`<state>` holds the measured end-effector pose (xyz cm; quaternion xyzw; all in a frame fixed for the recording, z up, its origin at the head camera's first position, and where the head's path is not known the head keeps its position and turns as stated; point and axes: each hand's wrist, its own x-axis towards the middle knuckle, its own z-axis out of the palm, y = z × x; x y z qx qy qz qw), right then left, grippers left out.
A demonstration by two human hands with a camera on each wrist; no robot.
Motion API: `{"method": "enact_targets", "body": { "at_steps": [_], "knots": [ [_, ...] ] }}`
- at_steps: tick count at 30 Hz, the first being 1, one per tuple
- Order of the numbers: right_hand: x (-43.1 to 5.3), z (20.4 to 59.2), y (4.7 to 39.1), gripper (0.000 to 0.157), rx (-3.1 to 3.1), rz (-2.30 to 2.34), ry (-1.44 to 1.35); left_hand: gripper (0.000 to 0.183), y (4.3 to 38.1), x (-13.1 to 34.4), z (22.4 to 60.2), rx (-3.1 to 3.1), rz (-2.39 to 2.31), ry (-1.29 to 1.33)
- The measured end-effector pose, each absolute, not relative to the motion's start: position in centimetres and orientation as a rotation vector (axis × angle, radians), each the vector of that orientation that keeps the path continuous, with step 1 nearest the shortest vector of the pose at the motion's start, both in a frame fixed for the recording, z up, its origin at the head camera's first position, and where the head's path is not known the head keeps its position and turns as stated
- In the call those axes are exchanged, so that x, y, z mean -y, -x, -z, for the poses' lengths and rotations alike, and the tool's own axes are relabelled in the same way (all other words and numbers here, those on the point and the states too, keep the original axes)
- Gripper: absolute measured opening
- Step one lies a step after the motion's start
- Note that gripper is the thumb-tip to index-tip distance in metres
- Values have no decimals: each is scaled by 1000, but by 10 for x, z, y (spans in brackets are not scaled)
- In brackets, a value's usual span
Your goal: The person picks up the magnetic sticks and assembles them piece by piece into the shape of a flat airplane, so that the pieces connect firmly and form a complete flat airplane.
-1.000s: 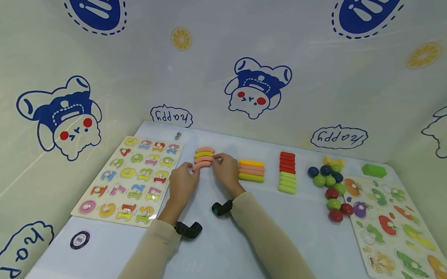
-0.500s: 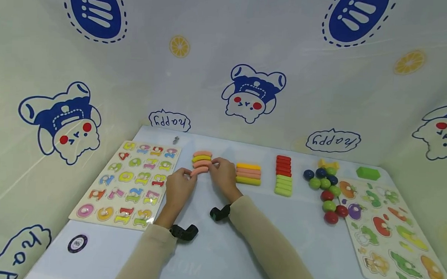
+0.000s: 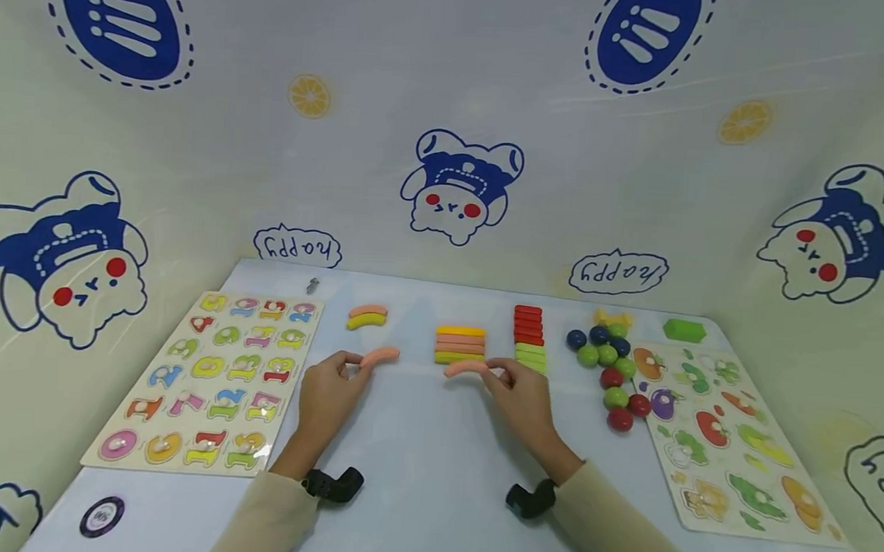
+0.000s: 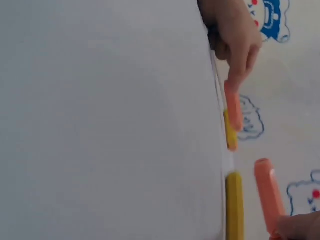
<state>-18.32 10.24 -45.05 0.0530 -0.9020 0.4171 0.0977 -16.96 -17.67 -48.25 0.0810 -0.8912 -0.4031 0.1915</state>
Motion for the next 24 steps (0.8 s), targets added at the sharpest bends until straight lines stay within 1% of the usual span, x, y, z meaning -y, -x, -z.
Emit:
{"method": "enact_targets", "body": {
  "at_steps": [4, 9, 12, 17, 24],
  "knots": [
    [-135, 462, 160, 27, 2723, -1194, -97, 24, 152, 167, 473, 2504, 1238, -183],
    [-149, 474, 143, 27, 2710, -1235, -71, 22, 135, 137, 466, 2579, 1289, -6],
    [-150, 476, 137, 24, 2687, -1211, -66, 20, 132, 120, 472, 2618, 1205, 99],
    [-153, 478, 132, 24, 2733, -981, -80, 18, 131, 108, 481, 2632, 1015, 204],
    [-157, 475, 124, 26, 2846, -763, -40, 29, 129, 99, 484, 2641, 787, 362]
  ]
}}
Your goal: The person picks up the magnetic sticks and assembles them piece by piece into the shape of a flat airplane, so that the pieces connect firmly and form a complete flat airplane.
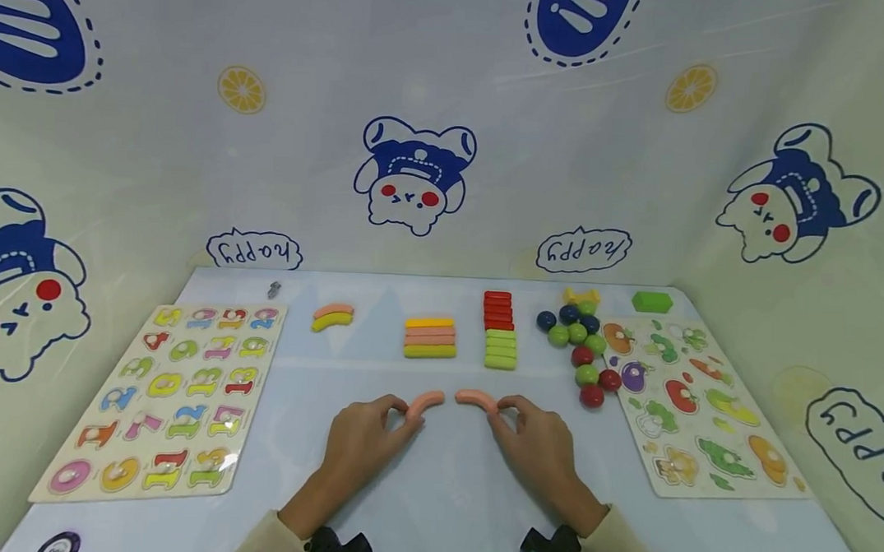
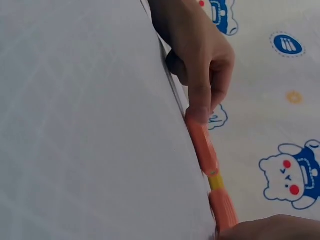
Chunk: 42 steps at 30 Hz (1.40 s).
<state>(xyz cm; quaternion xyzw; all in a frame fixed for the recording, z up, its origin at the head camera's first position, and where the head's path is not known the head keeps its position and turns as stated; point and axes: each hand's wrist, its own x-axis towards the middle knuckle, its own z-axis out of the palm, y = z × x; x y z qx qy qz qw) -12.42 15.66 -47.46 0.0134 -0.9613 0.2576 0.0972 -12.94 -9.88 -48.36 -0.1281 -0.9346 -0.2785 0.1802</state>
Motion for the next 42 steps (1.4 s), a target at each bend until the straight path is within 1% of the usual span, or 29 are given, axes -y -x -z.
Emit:
{"method": "enact_targets", "body": {
  "at_steps": [5, 11, 16, 21, 27, 30, 35, 37, 42],
  "knots": [
    [-154, 472, 122, 28, 2852, -753, -86, 34, 131, 99, 480, 2636, 810, 382],
    [-151, 473, 131, 32, 2813, -760, -146, 34, 152, 96, 477, 2660, 970, 411],
    [-139, 475, 139, 35, 2817, -779, -199, 33, 164, 93, 481, 2675, 1063, 495],
    [-132, 474, 138, 31, 2838, -784, -199, 26, 164, 87, 486, 2624, 1044, 501],
    [-135, 471, 134, 26, 2763, -825, -183, 24, 169, 82, 487, 2568, 1014, 511],
    [-135, 473, 134, 28, 2747, -819, -217, 24, 169, 83, 487, 2558, 1012, 524],
    [-135, 477, 132, 36, 2769, -802, -251, 22, 166, 85, 487, 2536, 1057, 480],
    [-136, 478, 131, 37, 2787, -786, -284, 21, 164, 84, 487, 2537, 1053, 509],
    [-137, 479, 131, 30, 2737, -811, -327, 21, 157, 75, 488, 2554, 1011, 685]
  ]
}}
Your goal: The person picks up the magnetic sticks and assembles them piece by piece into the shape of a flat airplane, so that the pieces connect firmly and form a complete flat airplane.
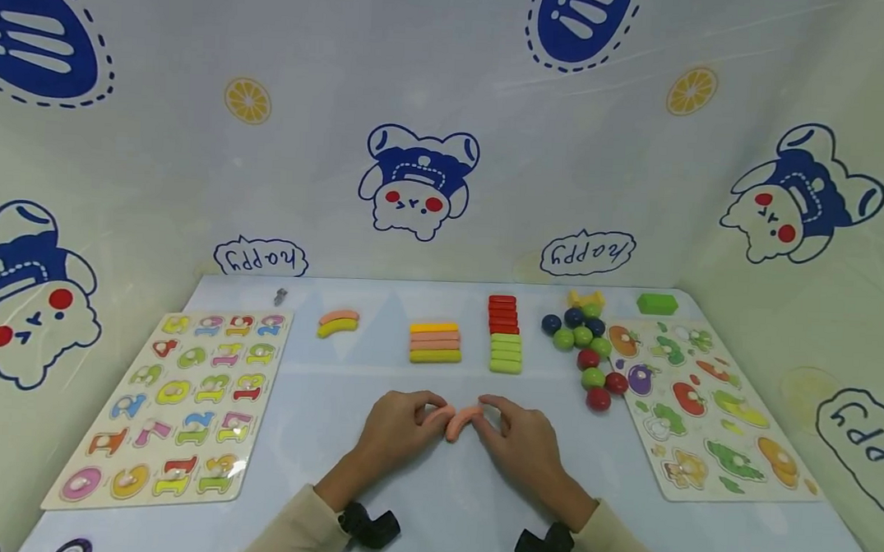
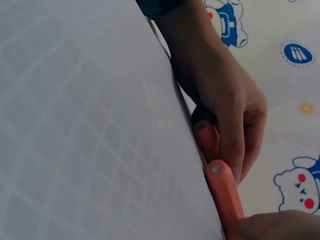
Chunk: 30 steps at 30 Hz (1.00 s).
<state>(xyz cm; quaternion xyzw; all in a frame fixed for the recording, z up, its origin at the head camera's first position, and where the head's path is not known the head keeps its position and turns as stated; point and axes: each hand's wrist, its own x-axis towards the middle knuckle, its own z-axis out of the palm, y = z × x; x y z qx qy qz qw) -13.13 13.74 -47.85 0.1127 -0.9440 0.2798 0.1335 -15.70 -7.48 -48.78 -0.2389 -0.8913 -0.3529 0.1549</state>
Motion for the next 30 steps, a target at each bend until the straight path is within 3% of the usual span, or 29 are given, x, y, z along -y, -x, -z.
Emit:
{"method": "enact_targets", "body": {
  "at_steps": [6, 15, 22, 30],
  "knots": [
    [-139, 478, 129, 19, 2700, -885, -293, 21, 150, 62, 487, 2530, 1043, 712],
    [-132, 480, 120, 38, 2761, -713, -367, 18, 150, 65, 483, 2530, 1025, 490],
    [-129, 479, 121, 26, 2713, -743, -408, 19, 150, 69, 486, 2509, 984, 471],
    [-136, 477, 126, 27, 2681, -712, -268, 21, 150, 68, 485, 2521, 943, 453]
  ]
}}
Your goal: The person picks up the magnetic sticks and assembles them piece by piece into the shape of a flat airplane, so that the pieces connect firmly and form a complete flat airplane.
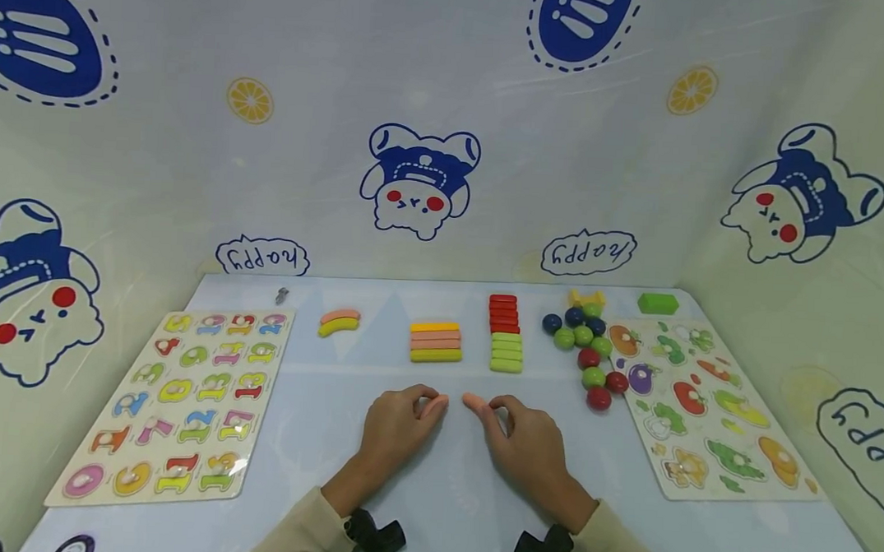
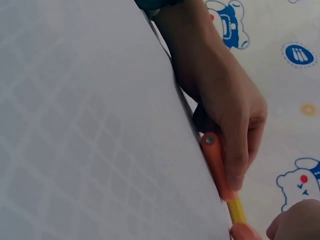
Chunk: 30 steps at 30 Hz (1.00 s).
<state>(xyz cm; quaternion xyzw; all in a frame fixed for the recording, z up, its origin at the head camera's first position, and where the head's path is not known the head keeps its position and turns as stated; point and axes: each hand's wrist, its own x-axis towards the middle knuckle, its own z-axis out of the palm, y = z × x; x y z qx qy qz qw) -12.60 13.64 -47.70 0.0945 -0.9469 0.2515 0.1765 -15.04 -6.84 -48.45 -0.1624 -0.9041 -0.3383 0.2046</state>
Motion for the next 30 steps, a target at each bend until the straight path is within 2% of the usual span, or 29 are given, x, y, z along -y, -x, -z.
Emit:
{"method": "enact_targets", "body": {
  "at_steps": [7, 23, 30],
  "knots": [
    [-140, 479, 128, 30, 2697, -715, -232, 19, 151, 67, 484, 2527, 939, 460],
    [-136, 479, 127, 24, 2700, -790, -274, 21, 150, 67, 486, 2483, 998, 545],
    [-134, 481, 127, 28, 2702, -869, -242, 22, 150, 66, 489, 2451, 962, 598]
  ]
}}
